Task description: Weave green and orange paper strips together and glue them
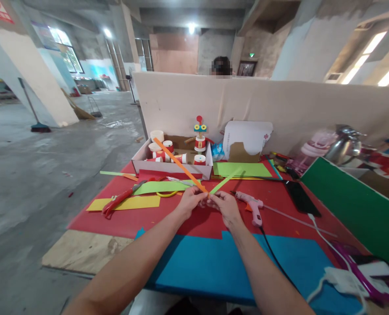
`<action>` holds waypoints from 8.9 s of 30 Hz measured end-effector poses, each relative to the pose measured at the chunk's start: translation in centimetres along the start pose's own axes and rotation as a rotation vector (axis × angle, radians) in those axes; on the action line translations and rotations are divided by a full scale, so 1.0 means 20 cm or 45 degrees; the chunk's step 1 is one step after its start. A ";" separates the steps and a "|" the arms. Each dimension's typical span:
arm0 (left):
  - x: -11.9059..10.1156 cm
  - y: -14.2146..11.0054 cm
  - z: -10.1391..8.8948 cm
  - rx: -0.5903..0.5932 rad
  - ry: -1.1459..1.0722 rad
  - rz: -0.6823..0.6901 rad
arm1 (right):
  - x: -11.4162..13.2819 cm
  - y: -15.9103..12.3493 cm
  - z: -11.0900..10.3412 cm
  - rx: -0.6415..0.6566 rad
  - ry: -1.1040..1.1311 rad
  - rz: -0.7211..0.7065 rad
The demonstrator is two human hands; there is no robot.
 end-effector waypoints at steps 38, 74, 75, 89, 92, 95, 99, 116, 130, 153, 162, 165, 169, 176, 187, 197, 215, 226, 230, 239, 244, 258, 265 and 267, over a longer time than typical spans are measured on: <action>0.03 0.03 0.00 0.069 -0.022 0.055 | 0.00 0.00 0.02 -0.087 0.211 0.010; 0.03 0.01 0.01 0.028 -0.108 -0.062 | -0.01 0.00 0.03 -0.149 0.075 -0.049; 0.03 0.01 0.00 0.018 -0.099 -0.039 | -0.01 0.00 0.02 -0.138 0.052 -0.055; 0.01 0.01 -0.01 -0.001 -0.014 0.057 | 0.01 0.00 0.00 0.080 0.216 0.037; 0.01 0.02 -0.01 -0.020 0.013 0.055 | 0.01 0.00 0.00 0.103 0.219 0.027; 0.01 0.02 -0.01 -0.028 0.038 0.065 | 0.00 0.00 0.00 0.110 0.206 0.055; 0.01 0.03 -0.01 -0.033 0.086 0.053 | 0.00 0.00 0.01 0.092 0.132 0.057; 0.00 -0.02 0.02 0.090 -0.096 -0.029 | 0.02 0.01 0.01 -0.063 0.203 -0.083; -0.02 -0.02 0.00 -0.064 0.092 0.083 | 0.03 0.00 -0.02 -0.035 -0.053 -0.095; 0.00 0.02 0.00 0.044 -0.012 0.154 | 0.01 -0.01 0.04 -0.071 0.342 -0.036; 0.00 0.02 -0.01 0.108 0.009 0.146 | 0.01 0.00 0.02 -0.072 0.173 -0.044; 0.01 0.02 0.00 0.131 -0.049 0.070 | 0.00 -0.01 0.03 -0.065 0.164 -0.117; 0.01 0.02 -0.01 0.068 -0.014 0.128 | 0.00 -0.02 0.04 -0.029 0.095 -0.149; 0.02 0.02 0.00 0.076 -0.047 0.084 | 0.01 -0.01 0.01 -0.086 -0.095 -0.248; 0.00 0.02 -0.01 0.037 -0.083 0.082 | -0.02 0.02 0.00 0.049 0.285 0.006; 0.01 0.02 -0.01 0.001 -0.008 0.092 | 0.00 -0.01 0.01 0.159 0.304 0.035; 0.01 0.02 0.00 0.147 -0.163 -0.001 | 0.00 0.00 0.00 -0.153 0.022 -0.179; 0.02 0.02 -0.01 0.029 -0.025 0.014 | 0.00 -0.01 0.01 -0.106 0.120 -0.125; 0.02 0.02 -0.02 0.002 0.030 0.030 | 0.02 -0.01 0.00 0.017 0.140 -0.012; 0.00 0.02 -0.02 0.011 0.175 0.061 | 0.02 0.01 -0.04 0.111 0.038 0.061; 0.01 0.03 -0.04 -0.043 0.192 0.136 | -0.01 0.03 -0.02 0.064 0.052 0.018; 0.01 0.01 0.00 0.052 0.012 0.190 | 0.00 0.02 0.00 -0.105 0.269 -0.099; 0.02 0.03 -0.02 -0.008 0.079 0.216 | -0.02 0.01 0.01 -0.015 0.262 0.034; 0.02 0.03 -0.02 -0.022 0.103 0.212 | -0.02 0.02 0.01 -0.007 0.216 0.036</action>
Point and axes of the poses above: each hand's wrist, its own y-axis towards the middle knuckle, its own z-axis out of the palm, x = y × z, the point moved 2 cm from there along y, towards the middle knuckle, and after that the axes turned 4 degrees about -x, right-handed, at the moved point
